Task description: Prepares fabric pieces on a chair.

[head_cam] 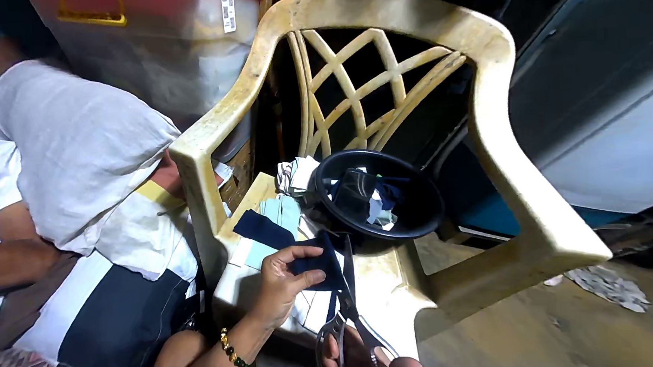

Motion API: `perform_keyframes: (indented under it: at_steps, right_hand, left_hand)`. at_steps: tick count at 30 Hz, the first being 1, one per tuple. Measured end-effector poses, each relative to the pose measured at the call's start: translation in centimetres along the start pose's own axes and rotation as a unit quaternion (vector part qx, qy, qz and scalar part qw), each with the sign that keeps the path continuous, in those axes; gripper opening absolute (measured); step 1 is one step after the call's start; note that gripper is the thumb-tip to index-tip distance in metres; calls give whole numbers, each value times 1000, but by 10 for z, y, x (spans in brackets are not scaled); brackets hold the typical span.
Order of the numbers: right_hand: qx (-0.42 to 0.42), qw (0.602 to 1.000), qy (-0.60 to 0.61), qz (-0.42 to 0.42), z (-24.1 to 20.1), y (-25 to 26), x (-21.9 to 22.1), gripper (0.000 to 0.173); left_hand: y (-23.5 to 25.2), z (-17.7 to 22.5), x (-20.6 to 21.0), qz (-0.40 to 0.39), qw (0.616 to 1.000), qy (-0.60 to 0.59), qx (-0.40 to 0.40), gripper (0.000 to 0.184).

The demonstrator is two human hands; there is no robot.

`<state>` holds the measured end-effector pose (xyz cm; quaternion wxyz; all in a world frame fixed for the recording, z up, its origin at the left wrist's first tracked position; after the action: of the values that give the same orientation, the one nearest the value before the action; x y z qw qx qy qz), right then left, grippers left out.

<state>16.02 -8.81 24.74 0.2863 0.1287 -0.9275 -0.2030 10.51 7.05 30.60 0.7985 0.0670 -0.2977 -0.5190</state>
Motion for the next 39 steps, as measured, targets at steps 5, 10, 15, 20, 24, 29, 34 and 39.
perform_keyframes:
  at_steps: [5, 10, 15, 20, 24, 29, 34, 39]
  right_hand:
    - [-32, 998, 27, 39, 2, 1, 5, 67]
    - [-3, 990, -12, 140, -3, 0, 9, 50]
    - [14, 996, -52, 65, -2, -1, 4, 65]
    - [7, 997, -22, 78, -7, 4, 6, 70]
    - [-12, 997, 4, 71, -8, 7, 6, 73]
    - [-13, 994, 24, 107, -6, 8, 10, 69]
    - [30, 973, -77, 215, -9, 10, 12, 57]
    - [130, 867, -378, 299, -43, 8, 15, 39]
  left_hand:
    - [1, -2, 1, 7, 1000, -9, -3, 35]
    - [1, -4, 0, 6, 1000, -12, -8, 34]
    - [-1, -4, 1, -27, 1000, -6, -3, 33]
    - [-4, -11, 5, -42, 999, -2, -11, 33]
    - [-5, -13, 7, -36, 999, -14, -20, 33]
    - [-5, -12, 8, -24, 999, -7, -35, 33]
    - [-4, -12, 6, -16, 999, -13, -46, 34]
    - [-2, -8, -2, -13, 999, 25, -29, 30]
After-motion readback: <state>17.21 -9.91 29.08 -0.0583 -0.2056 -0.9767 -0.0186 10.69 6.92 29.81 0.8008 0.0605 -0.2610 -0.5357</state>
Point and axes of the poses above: each hand's wrist, its own y-axis towards the middle knuckle, its own x-axis out of the palm, z = x × y, the point moved 3 cm from there along y, towards the middle knuckle, and after that the axes turned 15 degrees about -z, right-handed, at the moved point
